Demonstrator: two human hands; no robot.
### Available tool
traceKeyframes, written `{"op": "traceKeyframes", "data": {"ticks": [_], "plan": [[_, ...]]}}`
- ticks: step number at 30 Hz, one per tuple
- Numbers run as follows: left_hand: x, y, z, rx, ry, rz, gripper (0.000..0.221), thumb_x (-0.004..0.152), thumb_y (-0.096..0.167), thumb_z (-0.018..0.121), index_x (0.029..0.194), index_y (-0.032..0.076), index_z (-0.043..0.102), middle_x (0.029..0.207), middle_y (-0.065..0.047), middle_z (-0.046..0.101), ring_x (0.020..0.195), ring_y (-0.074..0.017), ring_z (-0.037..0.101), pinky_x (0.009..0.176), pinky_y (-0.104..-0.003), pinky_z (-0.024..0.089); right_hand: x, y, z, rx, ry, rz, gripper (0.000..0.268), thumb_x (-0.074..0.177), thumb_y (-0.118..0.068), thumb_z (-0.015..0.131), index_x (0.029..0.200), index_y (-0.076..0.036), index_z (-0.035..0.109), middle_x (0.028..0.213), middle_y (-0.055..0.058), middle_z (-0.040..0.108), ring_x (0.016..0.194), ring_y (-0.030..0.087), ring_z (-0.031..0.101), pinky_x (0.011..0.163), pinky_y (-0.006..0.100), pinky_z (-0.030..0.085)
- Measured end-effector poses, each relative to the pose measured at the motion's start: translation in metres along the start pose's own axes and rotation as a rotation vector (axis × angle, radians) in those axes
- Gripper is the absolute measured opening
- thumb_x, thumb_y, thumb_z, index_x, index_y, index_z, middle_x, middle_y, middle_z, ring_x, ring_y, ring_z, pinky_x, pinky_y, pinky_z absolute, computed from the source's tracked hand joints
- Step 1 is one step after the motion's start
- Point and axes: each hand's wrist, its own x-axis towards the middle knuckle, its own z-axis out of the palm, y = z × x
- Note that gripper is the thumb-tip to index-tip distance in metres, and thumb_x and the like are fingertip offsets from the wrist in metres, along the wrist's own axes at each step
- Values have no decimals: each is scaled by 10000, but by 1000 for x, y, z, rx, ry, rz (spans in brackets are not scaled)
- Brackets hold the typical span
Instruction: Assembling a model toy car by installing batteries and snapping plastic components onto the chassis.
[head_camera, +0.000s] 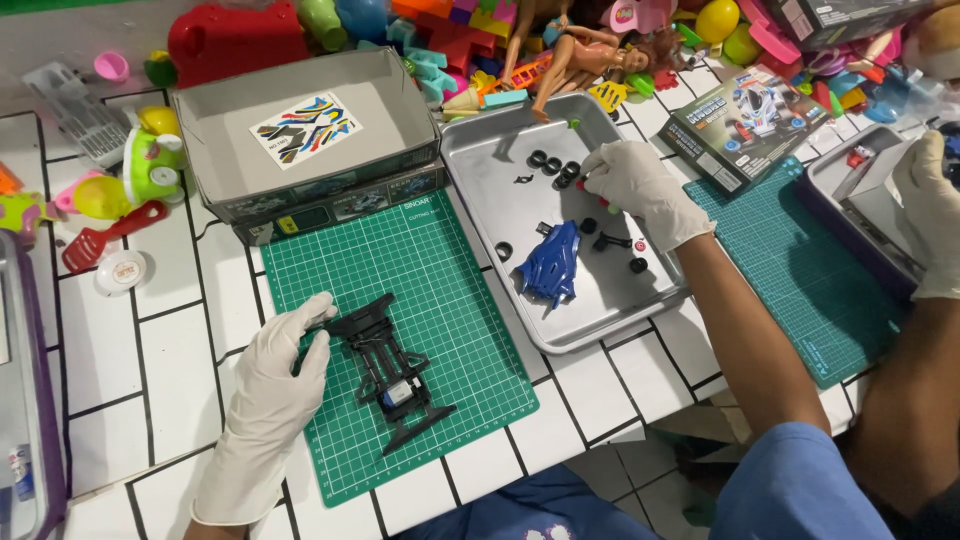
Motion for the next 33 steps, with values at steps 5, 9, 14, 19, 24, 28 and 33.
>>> {"op": "traceKeyframes", "data": {"ticks": [5, 9, 14, 19, 24, 28, 33], "plan": [[0, -3, 2, 0, 3, 33, 482, 927, 54, 558, 1401, 126, 605, 1250, -37, 728, 1204, -225, 653, 1098, -397, 479, 3, -14, -1, -88, 40, -67, 317, 846, -163, 639, 1137, -80, 736, 1037, 87, 699, 800, 219, 660, 634, 328, 545], [1, -4, -2, -96, 7, 63, 450, 918, -23, 611, 1361, 48, 647, 1201, -103, 745, 1172, -272, 672, 1048, -413, 510, 34, 10, 19, -257, 36, -175, 303, 808, -186, 805, 1110, -184, 783, 1003, 82, 756, 1028, 308, 709, 891, 419, 558], [0, -3, -4, -101, 23, 86, 440, 919, -23, 612, 1352, 48, 647, 1222, -104, 742, 1168, -271, 677, 1039, -416, 520, 22, 16, 9, -132, 109, -153, 324, 817, -255, 800, 1128, -178, 755, 1003, 80, 735, 1004, 298, 704, 869, 425, 550], [0, -11, -1, -115, 20, 97, 438, 921, -13, 610, 1354, 45, 649, 1178, -104, 752, 1144, -278, 684, 1030, -422, 525, 27, 35, -7, -23, 185, -145, 368, 791, -233, 837, 1146, -208, 744, 993, 18, 719, 985, 210, 699, 850, 365, 546], [-1, -14, 1, -94, 51, 122, 455, 917, -4, 629, 1363, 78, 654, 1174, -77, 756, 1132, -250, 690, 1023, -401, 528, 60, 35, 10, -82, 197, -165, 317, 795, -140, 813, 1095, -236, 777, 1002, 55, 755, 1045, 267, 711, 906, 376, 553], [-1, -12, 0, -107, 55, 133, 458, 912, -12, 626, 1362, 69, 654, 1161, -90, 758, 1120, -264, 696, 1009, -409, 535, 41, 15, 16, -69, 195, -148, 283, 838, -138, 795, 1107, -221, 780, 1014, 75, 765, 1043, 277, 720, 916, 378, 549], [-1, -11, -1, -101, 22, 91, 459, 919, 1, 623, 1370, 78, 650, 1158, -86, 757, 1146, -270, 686, 1011, -411, 529, 3, -9, 16, -12, 184, -68, 264, 834, -143, 782, 1065, -268, 798, 1033, 55, 774, 1036, 251, 720, 919, 350, 547]]}}
